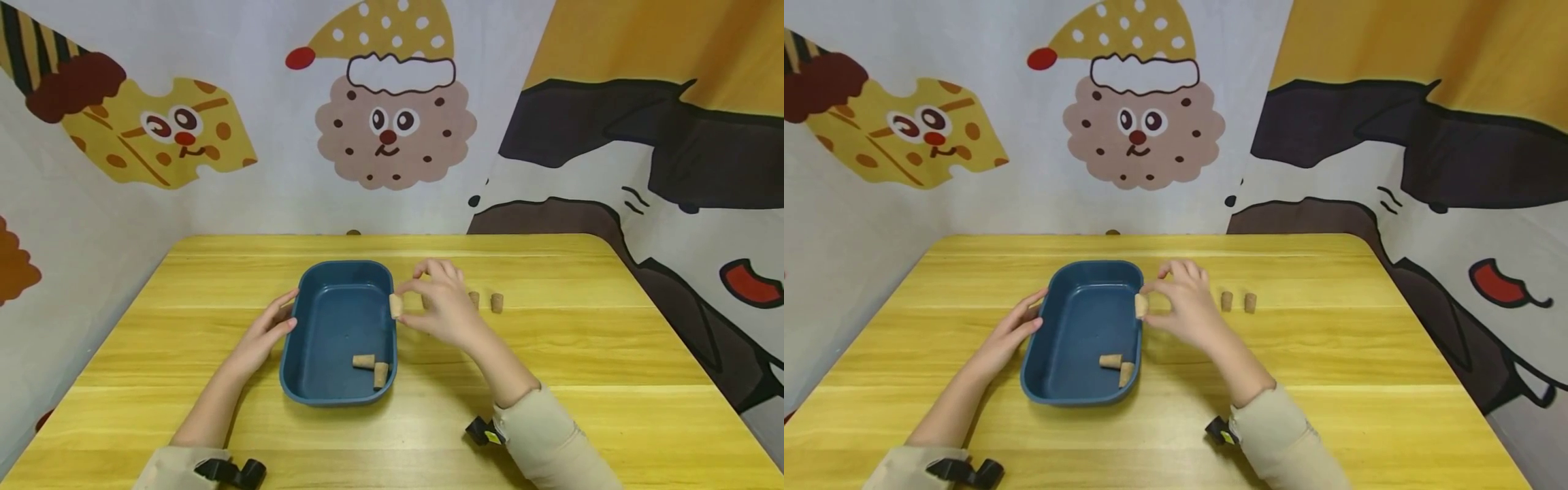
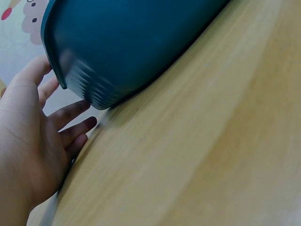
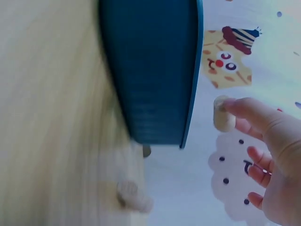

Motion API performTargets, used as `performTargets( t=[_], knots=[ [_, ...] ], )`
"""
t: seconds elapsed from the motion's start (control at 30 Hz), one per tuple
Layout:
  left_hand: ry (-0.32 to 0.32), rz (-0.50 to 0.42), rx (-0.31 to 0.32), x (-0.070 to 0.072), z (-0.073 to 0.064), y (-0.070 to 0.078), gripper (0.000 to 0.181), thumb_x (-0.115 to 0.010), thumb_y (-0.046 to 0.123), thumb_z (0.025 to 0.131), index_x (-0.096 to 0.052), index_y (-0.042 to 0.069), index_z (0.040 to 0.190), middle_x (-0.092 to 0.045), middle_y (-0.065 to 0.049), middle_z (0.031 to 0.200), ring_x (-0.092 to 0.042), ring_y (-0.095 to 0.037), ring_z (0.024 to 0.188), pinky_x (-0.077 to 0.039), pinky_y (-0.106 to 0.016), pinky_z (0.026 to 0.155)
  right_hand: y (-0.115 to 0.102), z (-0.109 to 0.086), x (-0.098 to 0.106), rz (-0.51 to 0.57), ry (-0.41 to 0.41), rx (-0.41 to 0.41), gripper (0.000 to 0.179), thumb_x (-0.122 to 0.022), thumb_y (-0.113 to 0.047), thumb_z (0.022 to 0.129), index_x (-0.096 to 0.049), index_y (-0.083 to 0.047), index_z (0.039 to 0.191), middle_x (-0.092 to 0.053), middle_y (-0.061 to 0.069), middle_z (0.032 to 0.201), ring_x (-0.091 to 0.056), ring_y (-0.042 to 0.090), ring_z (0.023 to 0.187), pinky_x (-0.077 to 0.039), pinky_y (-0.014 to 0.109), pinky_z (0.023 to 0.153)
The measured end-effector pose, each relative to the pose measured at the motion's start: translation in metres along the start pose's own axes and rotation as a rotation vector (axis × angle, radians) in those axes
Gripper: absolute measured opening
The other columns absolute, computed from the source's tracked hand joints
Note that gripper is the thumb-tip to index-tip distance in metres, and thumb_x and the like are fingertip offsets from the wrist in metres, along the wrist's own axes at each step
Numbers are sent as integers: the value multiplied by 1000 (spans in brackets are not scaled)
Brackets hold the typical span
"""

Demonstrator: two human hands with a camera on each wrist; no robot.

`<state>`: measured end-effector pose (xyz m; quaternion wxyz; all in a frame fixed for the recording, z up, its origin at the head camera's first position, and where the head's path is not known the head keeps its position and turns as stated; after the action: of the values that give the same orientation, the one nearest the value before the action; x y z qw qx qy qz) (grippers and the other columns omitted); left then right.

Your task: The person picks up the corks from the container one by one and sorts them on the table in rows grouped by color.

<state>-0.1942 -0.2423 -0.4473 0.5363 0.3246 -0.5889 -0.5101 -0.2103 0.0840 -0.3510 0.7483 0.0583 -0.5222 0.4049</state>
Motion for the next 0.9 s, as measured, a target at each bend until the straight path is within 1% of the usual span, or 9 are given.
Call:
performTargets(
  t=[0.17, 0.33, 0.5, 0.57, 0.73, 0.9],
  knots=[
    [-1, 1, -1, 0, 0, -1, 55, -51, 24, 101, -30, 21, 151, -34, -23, 147, -33, -39, 133, -27, -60, 102, 18, -16, 6, 60, 35, 20, 30, -84, -29, 73, -74, -20, 100, -46, -2, 104, -37, 28, 104, -25, 45, 88],
    [0, -2, -6, 0, 0, -1, 55, -51, 24, 101, -31, 20, 151, -34, -23, 147, -32, -39, 133, -27, -60, 102, 36, -32, 9, 82, 51, 2, 33, -85, -27, 71, -75, -20, 101, -47, -2, 103, -38, 28, 103, -25, 46, 85],
    [-2, -2, -9, 0, 0, -2, 54, -50, 24, 101, -30, 20, 151, -34, -23, 147, -32, -39, 134, -27, -60, 102, 52, -43, 13, 95, 52, -19, 36, -87, -25, 69, -74, -18, 102, -48, -1, 104, -39, 28, 103, -26, 48, 88],
    [-2, -3, -8, 0, 0, -2, 55, -51, 24, 101, -30, 20, 151, -33, -23, 147, -32, -39, 134, -27, -60, 102, 58, -47, 15, 97, 44, -28, 37, -87, -24, 69, -73, -18, 102, -49, 0, 105, -39, 28, 104, -25, 49, 90],
    [-4, -1, -5, -1, 0, -1, 55, -50, 24, 101, -30, 20, 152, -31, -21, 149, -29, -40, 135, -26, -60, 102, 70, -55, 17, 99, 40, -44, 38, -88, -24, 68, -74, -16, 102, -49, 0, 104, -40, 28, 104, -23, 50, 92],
    [-3, 3, -2, 0, 0, -2, 54, -50, 24, 101, -30, 21, 152, -29, -20, 150, -28, -40, 136, -26, -61, 103, 80, -59, 14, 105, 36, -39, 36, -88, -23, 68, -74, -17, 100, -49, 0, 103, -39, 28, 101, -23, 48, 89]
  ],
)
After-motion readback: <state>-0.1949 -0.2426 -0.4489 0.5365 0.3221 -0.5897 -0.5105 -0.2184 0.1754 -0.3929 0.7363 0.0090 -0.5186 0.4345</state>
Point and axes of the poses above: each hand's wrist, its own z-axis towards the middle knuckle, its own x-axis out of the back of the hand, y = z × x, the point moved 3 cm from there along z, towards the middle knuckle
